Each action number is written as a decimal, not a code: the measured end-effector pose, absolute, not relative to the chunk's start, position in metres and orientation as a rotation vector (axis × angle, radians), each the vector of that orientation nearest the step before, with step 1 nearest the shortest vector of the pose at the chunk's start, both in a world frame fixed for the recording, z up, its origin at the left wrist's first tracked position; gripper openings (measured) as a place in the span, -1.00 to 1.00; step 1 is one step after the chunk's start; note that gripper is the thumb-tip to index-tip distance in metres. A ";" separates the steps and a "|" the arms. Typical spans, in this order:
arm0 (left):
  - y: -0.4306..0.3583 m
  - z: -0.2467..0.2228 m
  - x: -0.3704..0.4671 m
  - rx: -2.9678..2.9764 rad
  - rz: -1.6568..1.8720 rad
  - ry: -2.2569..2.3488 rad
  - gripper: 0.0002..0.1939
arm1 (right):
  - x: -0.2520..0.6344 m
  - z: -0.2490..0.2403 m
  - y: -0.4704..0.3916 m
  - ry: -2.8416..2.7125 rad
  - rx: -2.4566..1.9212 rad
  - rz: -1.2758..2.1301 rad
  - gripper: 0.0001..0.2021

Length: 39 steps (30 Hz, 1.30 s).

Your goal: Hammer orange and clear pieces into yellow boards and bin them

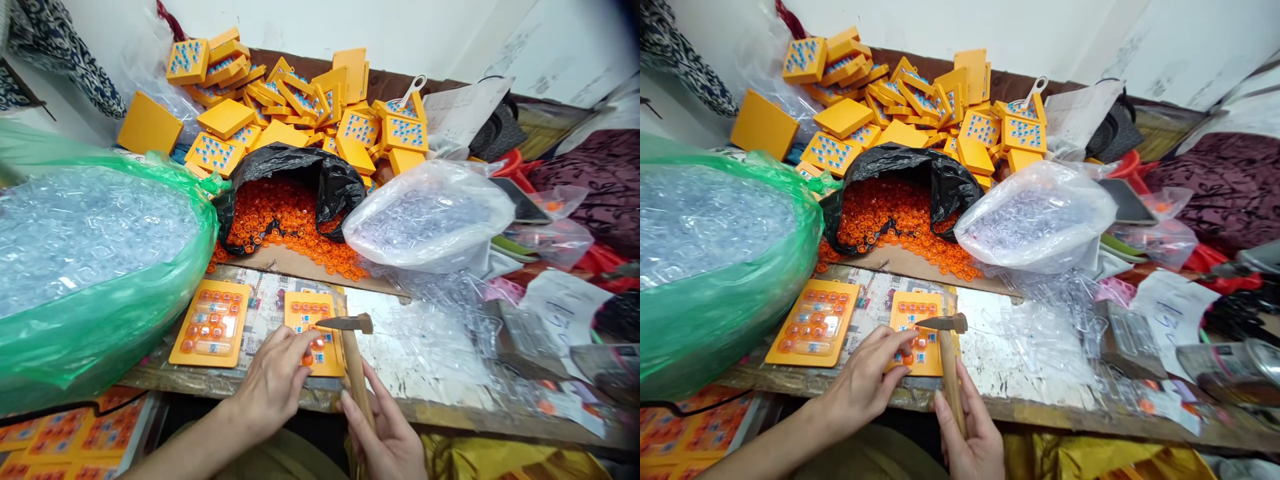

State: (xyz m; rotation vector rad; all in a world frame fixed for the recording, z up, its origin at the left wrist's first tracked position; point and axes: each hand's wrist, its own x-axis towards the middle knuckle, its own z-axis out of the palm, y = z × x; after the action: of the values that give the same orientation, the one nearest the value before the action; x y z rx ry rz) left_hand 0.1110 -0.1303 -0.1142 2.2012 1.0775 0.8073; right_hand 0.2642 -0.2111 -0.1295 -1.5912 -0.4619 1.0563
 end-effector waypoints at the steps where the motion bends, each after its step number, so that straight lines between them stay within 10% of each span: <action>1: -0.130 -0.114 0.111 2.233 0.820 1.081 -0.54 | 0.264 -0.129 -0.211 -0.461 -1.596 1.053 -0.27; 24: -0.144 -0.121 0.120 2.410 1.085 1.307 -0.56 | 0.235 -0.110 -0.194 -0.423 -1.400 1.242 -0.11; 33: -0.130 -0.075 0.129 2.825 0.024 1.085 -0.14 | 0.239 -0.108 -0.201 -0.405 -1.418 1.188 -0.07; 39: -0.125 -0.088 0.119 2.660 0.350 1.105 -0.39 | 0.242 -0.111 -0.204 -0.377 -1.436 1.176 -0.06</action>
State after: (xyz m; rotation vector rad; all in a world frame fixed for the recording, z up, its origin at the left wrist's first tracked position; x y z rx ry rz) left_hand 0.1189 -0.1253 -0.0875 2.6598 1.1046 0.3496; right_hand 0.2419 -0.2036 -0.1106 -1.4358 -0.3771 1.1759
